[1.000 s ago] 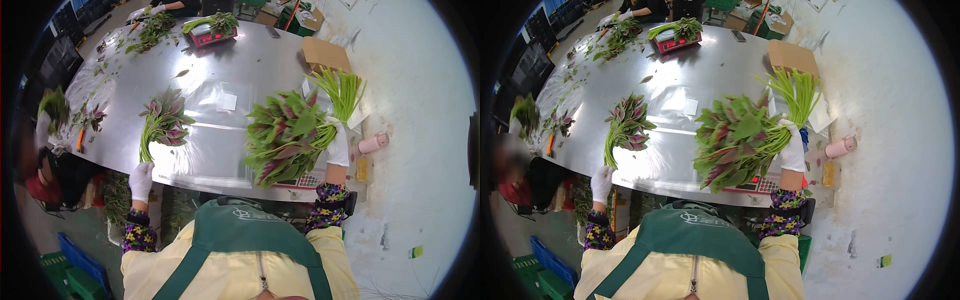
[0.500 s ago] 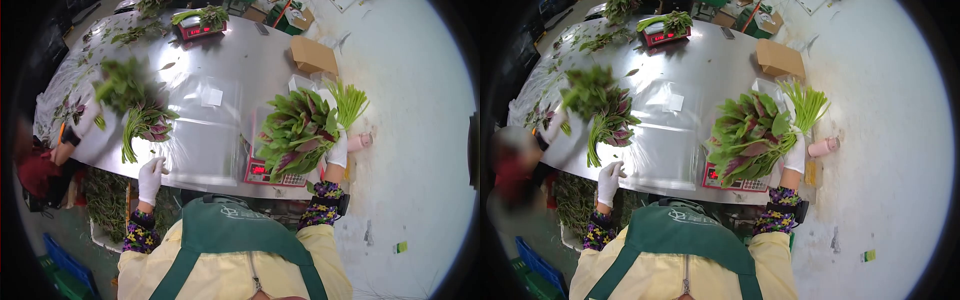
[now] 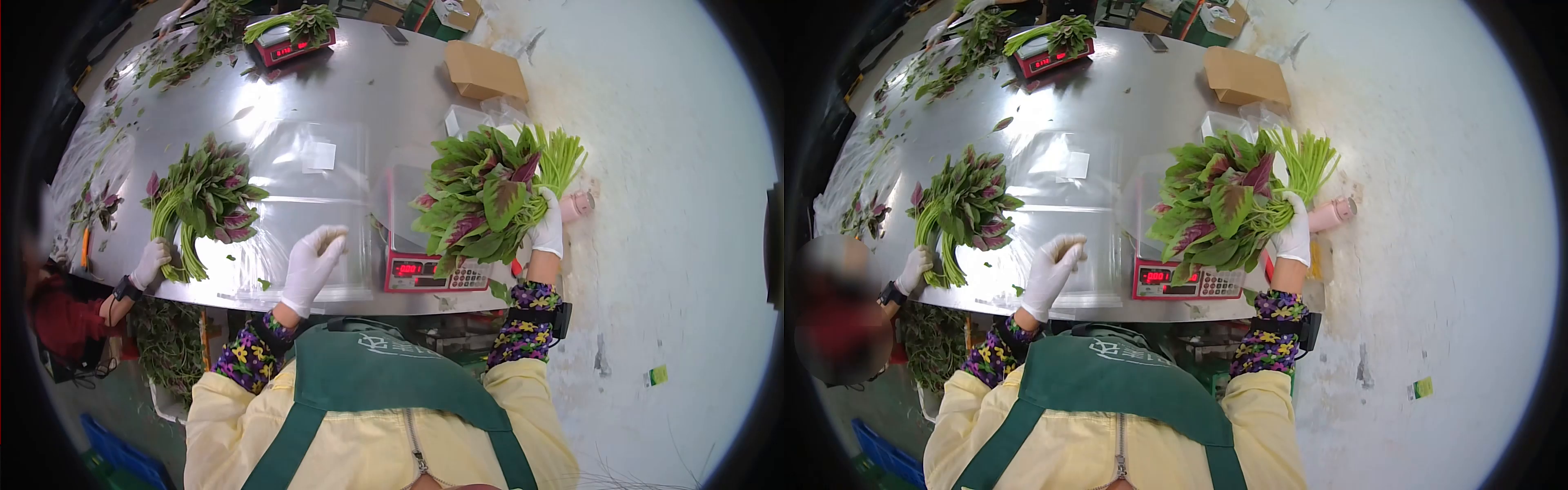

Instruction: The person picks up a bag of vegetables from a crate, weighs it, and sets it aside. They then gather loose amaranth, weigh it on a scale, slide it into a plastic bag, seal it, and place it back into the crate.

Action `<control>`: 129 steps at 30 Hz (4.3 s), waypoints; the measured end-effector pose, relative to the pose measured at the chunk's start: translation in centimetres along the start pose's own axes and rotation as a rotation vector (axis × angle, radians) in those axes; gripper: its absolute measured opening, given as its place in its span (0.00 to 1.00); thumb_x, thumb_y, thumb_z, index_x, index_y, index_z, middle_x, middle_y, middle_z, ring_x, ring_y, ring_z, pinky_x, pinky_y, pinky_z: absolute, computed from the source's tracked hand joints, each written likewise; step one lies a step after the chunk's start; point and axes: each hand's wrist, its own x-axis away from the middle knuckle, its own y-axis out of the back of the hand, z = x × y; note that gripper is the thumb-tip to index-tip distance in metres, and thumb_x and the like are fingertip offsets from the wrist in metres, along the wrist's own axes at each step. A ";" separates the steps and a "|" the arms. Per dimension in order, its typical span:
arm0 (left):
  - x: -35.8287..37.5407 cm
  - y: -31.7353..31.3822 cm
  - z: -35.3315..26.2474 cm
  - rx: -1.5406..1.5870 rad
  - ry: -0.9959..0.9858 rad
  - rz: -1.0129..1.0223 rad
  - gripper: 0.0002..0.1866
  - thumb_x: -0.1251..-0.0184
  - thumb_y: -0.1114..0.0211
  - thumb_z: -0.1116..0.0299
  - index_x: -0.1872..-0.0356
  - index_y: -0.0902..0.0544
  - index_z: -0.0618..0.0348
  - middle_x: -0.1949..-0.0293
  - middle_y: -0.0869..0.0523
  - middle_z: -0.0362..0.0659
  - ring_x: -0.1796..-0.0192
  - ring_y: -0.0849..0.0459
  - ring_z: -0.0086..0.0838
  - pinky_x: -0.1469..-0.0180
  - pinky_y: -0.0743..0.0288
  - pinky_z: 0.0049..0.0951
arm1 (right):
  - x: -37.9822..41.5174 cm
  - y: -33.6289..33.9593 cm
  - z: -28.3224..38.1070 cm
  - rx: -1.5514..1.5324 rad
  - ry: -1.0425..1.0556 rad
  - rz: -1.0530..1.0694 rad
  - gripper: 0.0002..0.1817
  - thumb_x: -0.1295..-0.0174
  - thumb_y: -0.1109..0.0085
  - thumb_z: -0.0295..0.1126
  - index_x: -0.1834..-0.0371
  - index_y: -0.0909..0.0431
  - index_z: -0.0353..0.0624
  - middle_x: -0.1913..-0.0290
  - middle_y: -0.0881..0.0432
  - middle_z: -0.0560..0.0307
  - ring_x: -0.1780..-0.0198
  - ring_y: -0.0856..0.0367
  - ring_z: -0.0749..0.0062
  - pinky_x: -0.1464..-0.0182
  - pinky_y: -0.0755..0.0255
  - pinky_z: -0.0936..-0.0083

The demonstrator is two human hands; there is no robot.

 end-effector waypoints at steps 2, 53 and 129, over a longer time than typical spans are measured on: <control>-1.2 -1.6 -2.8 -0.125 -0.338 -0.156 0.12 0.32 0.37 0.72 0.51 0.19 0.65 0.61 0.16 0.39 0.61 0.18 0.19 0.63 0.25 0.21 | -0.4 0.9 -0.1 -0.005 0.004 0.020 0.06 0.38 0.46 0.30 0.61 0.23 0.40 0.62 0.18 0.55 0.60 0.18 0.62 0.55 0.21 0.59; 15.2 19.2 9.4 -1.311 0.217 -0.347 0.20 0.46 0.30 0.55 0.55 0.17 0.55 0.66 0.14 0.48 0.61 0.15 0.44 0.58 0.22 0.41 | -0.3 3.0 -1.1 0.068 0.125 -0.087 0.12 0.36 0.49 0.35 0.56 0.23 0.40 0.59 0.16 0.50 0.58 0.17 0.60 0.51 0.22 0.64; -20.0 -11.1 1.7 -1.414 -0.709 0.595 0.53 0.65 0.24 0.40 0.31 0.34 0.45 0.34 0.29 0.47 0.29 0.36 0.44 0.28 0.46 0.51 | -3.3 2.7 -16.8 1.971 1.230 0.287 0.12 0.48 0.46 0.26 0.59 0.24 0.46 0.70 0.26 0.57 0.64 0.24 0.62 0.49 0.30 0.64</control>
